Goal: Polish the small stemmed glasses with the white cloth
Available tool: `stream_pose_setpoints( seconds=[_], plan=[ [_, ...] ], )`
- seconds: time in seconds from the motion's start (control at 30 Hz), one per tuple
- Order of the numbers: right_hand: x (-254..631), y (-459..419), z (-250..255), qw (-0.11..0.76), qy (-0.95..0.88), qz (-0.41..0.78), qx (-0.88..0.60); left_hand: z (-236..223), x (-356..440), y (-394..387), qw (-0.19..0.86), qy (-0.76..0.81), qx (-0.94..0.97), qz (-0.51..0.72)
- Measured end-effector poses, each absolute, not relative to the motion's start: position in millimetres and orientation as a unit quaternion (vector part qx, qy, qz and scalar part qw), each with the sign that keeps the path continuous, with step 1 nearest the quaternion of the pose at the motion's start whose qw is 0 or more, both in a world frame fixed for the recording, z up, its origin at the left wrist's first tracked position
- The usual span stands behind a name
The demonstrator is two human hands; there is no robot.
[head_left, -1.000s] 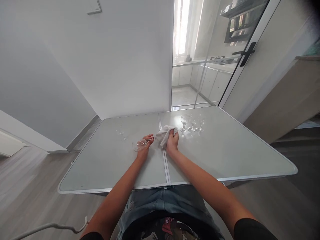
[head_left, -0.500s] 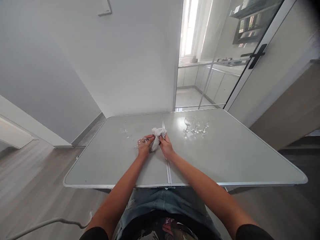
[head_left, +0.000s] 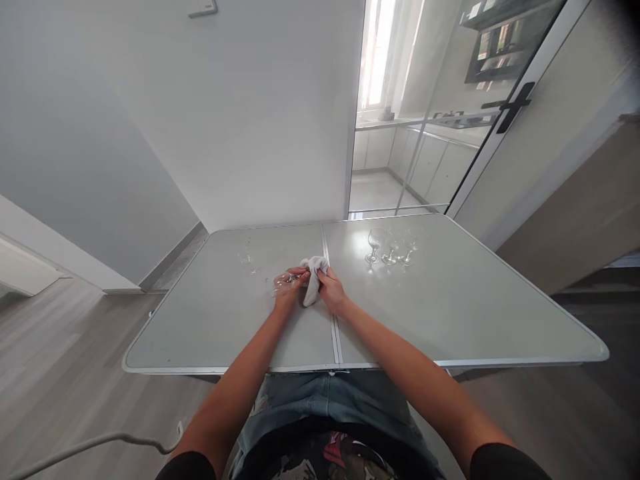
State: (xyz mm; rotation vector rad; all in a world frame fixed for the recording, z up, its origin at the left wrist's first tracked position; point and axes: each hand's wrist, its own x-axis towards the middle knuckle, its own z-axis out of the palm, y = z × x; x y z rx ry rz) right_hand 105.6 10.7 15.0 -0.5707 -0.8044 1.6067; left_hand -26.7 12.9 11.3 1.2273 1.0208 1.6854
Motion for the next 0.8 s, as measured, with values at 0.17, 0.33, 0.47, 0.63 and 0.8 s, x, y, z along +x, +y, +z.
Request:
stream_pose_setpoints(
  seconds=[0.17, 0.33, 0.47, 0.63, 0.8],
  plan=[
    [110.3, 15.3, 11.0, 0.594, -0.398, 0.639, -0.283, 12.1, -29.4, 13.7, 0.396, 0.406, 0.471, 0.676],
    [120.8, 21.1, 8.2, 0.642, -0.445, 0.481, -0.398, 13.2, -28.5, 12.2, 0.394, 0.400, 0.471, 0.680],
    [116.8, 15.0, 14.2, 0.574, -0.486, 0.567, -0.336, 14.0, -26.4, 11.7, 0.400, 0.401, 0.491, 0.662],
    [107.8, 8.4, 23.2, 0.584, -0.424, 0.637, -0.271, 13.1, -25.7, 11.6, 0.404, 0.405, 0.486, 0.660],
    [109.0, 13.0, 17.9, 0.585, -0.404, 0.651, -0.267, 13.3, -26.7, 10.9, 0.389, 0.393, 0.517, 0.653]
  ],
)
